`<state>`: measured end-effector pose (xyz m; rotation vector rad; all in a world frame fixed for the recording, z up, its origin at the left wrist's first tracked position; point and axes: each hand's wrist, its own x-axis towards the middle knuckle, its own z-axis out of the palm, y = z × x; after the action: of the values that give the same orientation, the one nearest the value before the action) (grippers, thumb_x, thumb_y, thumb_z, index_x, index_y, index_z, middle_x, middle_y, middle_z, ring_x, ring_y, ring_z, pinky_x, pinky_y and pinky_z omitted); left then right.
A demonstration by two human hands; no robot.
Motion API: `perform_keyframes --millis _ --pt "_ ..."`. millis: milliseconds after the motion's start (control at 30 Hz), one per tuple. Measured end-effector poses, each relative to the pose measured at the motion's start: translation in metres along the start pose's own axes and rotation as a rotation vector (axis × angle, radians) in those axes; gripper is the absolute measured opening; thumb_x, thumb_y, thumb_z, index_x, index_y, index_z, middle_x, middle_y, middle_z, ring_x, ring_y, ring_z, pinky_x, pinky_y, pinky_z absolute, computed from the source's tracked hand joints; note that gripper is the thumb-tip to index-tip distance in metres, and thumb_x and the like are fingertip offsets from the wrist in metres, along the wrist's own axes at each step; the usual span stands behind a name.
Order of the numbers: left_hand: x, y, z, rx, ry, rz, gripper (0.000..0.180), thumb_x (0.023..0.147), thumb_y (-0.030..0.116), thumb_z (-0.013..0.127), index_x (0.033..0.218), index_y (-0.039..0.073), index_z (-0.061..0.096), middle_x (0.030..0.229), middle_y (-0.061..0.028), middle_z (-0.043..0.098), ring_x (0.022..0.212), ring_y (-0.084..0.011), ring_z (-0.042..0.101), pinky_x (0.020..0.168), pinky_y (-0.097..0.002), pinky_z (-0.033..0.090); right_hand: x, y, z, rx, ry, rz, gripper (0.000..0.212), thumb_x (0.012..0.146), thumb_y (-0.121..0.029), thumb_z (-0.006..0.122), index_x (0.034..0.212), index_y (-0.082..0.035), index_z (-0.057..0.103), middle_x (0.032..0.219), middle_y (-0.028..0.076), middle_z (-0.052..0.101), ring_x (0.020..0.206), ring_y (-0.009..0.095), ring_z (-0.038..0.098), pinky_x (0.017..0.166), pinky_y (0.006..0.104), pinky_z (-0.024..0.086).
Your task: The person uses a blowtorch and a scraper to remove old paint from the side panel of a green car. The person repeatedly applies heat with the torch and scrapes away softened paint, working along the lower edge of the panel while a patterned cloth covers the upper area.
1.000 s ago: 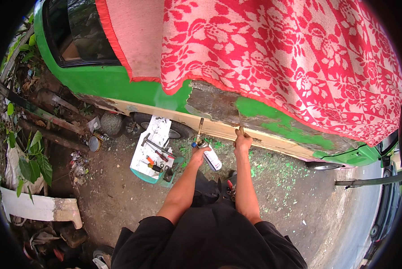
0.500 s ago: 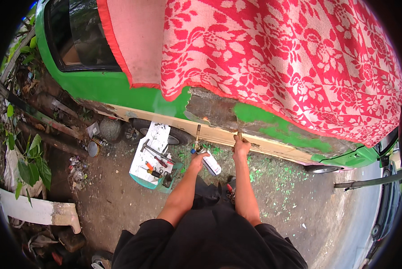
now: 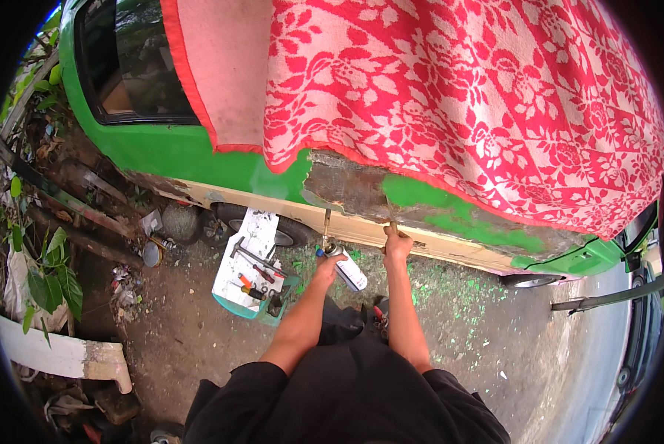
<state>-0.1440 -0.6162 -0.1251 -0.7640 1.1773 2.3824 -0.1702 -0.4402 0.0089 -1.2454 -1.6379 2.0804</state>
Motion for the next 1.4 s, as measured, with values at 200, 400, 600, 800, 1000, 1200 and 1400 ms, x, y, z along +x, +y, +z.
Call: perform_keyframes --millis 200,400,600,800,1000,1200,1400 --pt "-0.007 -0.003 -0.005 0.029 0.018 -0.019 0.062 0.062 -0.013 0.074 0.116 0.005 0.049 0.099 -0.0098 0.063 0.096 -0.0293 0.063 0.08 -0.0434 0.051 0.0 0.001 0.001 0.013 -0.032 -0.029 0.023 0.08 -0.011 0.075 0.082 0.003 0.058 0.06 0.004 0.05 0.04 0.012 0.041 0.035 0.0307 0.031" --pt "-0.01 -0.004 -0.008 0.068 -0.015 -0.039 0.055 0.062 -0.011 0.074 0.111 0.003 0.054 0.098 -0.0102 0.064 0.095 -0.028 0.063 0.077 -0.0432 0.05 -0.003 -0.001 0.002 0.017 -0.02 -0.013 0.024 0.08 -0.012 0.075 0.081 0.003 0.057 0.06 0.003 0.049 0.04 0.012 0.04 0.035 0.0298 0.03" --pt "-0.005 -0.006 -0.011 0.12 0.03 -0.087 0.052 0.062 -0.012 0.073 0.109 0.003 0.056 0.096 -0.0112 0.064 0.09 -0.0292 0.064 0.075 -0.0453 0.052 -0.001 0.0 0.0 0.029 -0.044 -0.012 0.024 0.08 -0.013 0.075 0.083 0.003 0.057 0.06 0.003 0.049 0.04 0.011 0.04 0.035 0.0293 0.03" --pt "0.001 -0.01 -0.015 0.117 0.033 -0.091 0.05 0.061 -0.013 0.072 0.106 0.001 0.057 0.093 -0.012 0.065 0.087 -0.0299 0.065 0.074 -0.0457 0.052 0.001 0.003 0.0 0.031 -0.06 -0.016 0.024 0.08 -0.012 0.075 0.082 0.002 0.056 0.059 0.002 0.049 0.039 0.011 0.04 0.034 0.0292 0.03" --pt "0.007 -0.015 -0.02 0.164 0.028 -0.084 0.044 0.06 -0.013 0.072 0.1 0.0 0.06 0.088 -0.0111 0.065 0.083 -0.0297 0.066 0.072 -0.044 0.053 0.002 0.004 0.001 0.028 -0.047 -0.011 0.023 0.079 -0.012 0.075 0.08 0.0 0.056 0.059 0.002 0.048 0.039 0.011 0.039 0.034 0.0294 0.03" --pt "0.009 -0.018 -0.022 0.153 0.023 -0.065 0.044 0.06 -0.012 0.073 0.1 0.001 0.06 0.089 -0.0115 0.065 0.084 -0.0293 0.066 0.072 -0.0434 0.053 0.004 0.005 -0.001 0.029 -0.055 -0.009 0.023 0.079 -0.012 0.075 0.079 0.0 0.056 0.059 0.002 0.048 0.039 0.011 0.039 0.034 0.0295 0.03" --pt "0.01 -0.017 -0.021 0.151 0.02 -0.061 0.047 0.059 -0.012 0.074 0.102 0.001 0.059 0.091 -0.0112 0.065 0.086 -0.0292 0.065 0.073 -0.0455 0.052 0.005 0.006 -0.002 0.013 -0.054 -0.014 0.023 0.078 -0.012 0.075 0.08 0.001 0.057 0.06 0.002 0.049 0.04 0.011 0.04 0.034 0.0292 0.03"
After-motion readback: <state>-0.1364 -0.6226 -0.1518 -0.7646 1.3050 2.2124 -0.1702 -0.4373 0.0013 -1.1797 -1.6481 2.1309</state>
